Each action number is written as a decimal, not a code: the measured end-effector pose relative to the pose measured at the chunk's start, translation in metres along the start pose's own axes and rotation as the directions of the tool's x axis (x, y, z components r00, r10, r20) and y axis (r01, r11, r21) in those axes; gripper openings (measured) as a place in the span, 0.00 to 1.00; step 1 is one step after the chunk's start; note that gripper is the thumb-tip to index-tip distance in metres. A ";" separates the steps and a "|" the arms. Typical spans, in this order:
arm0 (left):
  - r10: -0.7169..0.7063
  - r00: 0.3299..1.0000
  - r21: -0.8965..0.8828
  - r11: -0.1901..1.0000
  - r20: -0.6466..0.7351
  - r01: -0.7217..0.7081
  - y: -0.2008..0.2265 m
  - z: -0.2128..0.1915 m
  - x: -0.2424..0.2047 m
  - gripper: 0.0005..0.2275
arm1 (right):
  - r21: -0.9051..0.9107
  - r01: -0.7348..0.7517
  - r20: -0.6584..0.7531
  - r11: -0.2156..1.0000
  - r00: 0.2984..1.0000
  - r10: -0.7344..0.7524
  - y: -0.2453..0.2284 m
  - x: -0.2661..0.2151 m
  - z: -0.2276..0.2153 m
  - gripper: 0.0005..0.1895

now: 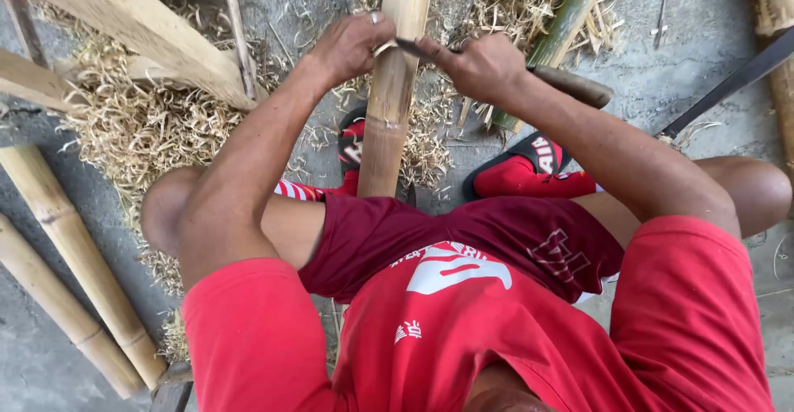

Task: Use a knife to shave and carve notches into a length of bamboo.

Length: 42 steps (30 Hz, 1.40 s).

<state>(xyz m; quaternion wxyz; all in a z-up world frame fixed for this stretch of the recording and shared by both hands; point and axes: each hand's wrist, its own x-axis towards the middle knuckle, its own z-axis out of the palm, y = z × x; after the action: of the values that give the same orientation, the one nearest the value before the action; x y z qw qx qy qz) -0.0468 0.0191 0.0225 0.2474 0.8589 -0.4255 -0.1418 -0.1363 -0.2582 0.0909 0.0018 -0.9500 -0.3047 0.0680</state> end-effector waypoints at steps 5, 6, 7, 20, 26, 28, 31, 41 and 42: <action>0.041 0.997 -0.120 0.992 0.069 -0.033 0.015 0.004 -0.026 0.05 | 0.099 0.016 0.043 0.995 0.999 -0.020 -0.022 -0.016 0.014 0.33; -0.005 0.989 -0.108 0.994 0.145 0.021 0.017 0.003 -0.026 0.04 | 0.105 0.024 0.038 0.994 0.999 -0.028 -0.025 -0.019 0.018 0.32; -0.049 0.973 -0.093 0.993 0.224 0.072 0.018 0.002 -0.025 0.04 | 0.112 0.028 0.032 0.993 0.999 -0.032 -0.028 -0.020 0.022 0.32; -0.028 0.929 -0.117 0.990 0.370 0.076 0.060 0.006 -0.084 0.04 | 0.349 -0.017 0.156 0.937 0.987 -0.040 -0.067 -0.066 0.010 0.30; -0.371 0.923 -0.236 0.910 -0.098 0.340 0.035 0.073 -0.078 0.38 | 0.588 -0.229 0.032 0.776 0.965 0.260 -0.017 -0.081 -0.005 0.28; -0.576 0.714 -0.547 0.476 0.398 0.689 0.039 0.089 -0.073 0.61 | 0.650 -0.260 -0.114 0.714 0.895 0.431 -0.009 -0.079 -0.016 0.29; -0.561 0.795 -0.709 0.462 0.232 0.533 0.056 0.103 -0.071 0.56 | 0.685 -0.193 -0.193 0.703 0.882 0.429 -0.011 -0.079 -0.024 0.30; -0.784 0.600 -0.368 0.517 0.159 0.773 0.101 0.063 -0.042 0.45 | 0.575 -0.186 -0.204 0.797 0.911 0.359 0.001 -0.079 0.008 0.28; -0.763 0.607 -0.299 0.540 0.221 0.787 0.100 0.060 -0.043 0.48 | 0.584 -0.185 -0.164 0.791 0.927 0.337 0.005 -0.076 0.019 0.27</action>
<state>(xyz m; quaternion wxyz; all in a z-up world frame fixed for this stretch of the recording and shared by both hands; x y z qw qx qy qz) -0.1659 -0.0162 0.0280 0.3007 0.8905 0.0249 -0.3406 -0.1970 -0.3068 0.0812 0.3094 -0.9411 -0.1332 0.0287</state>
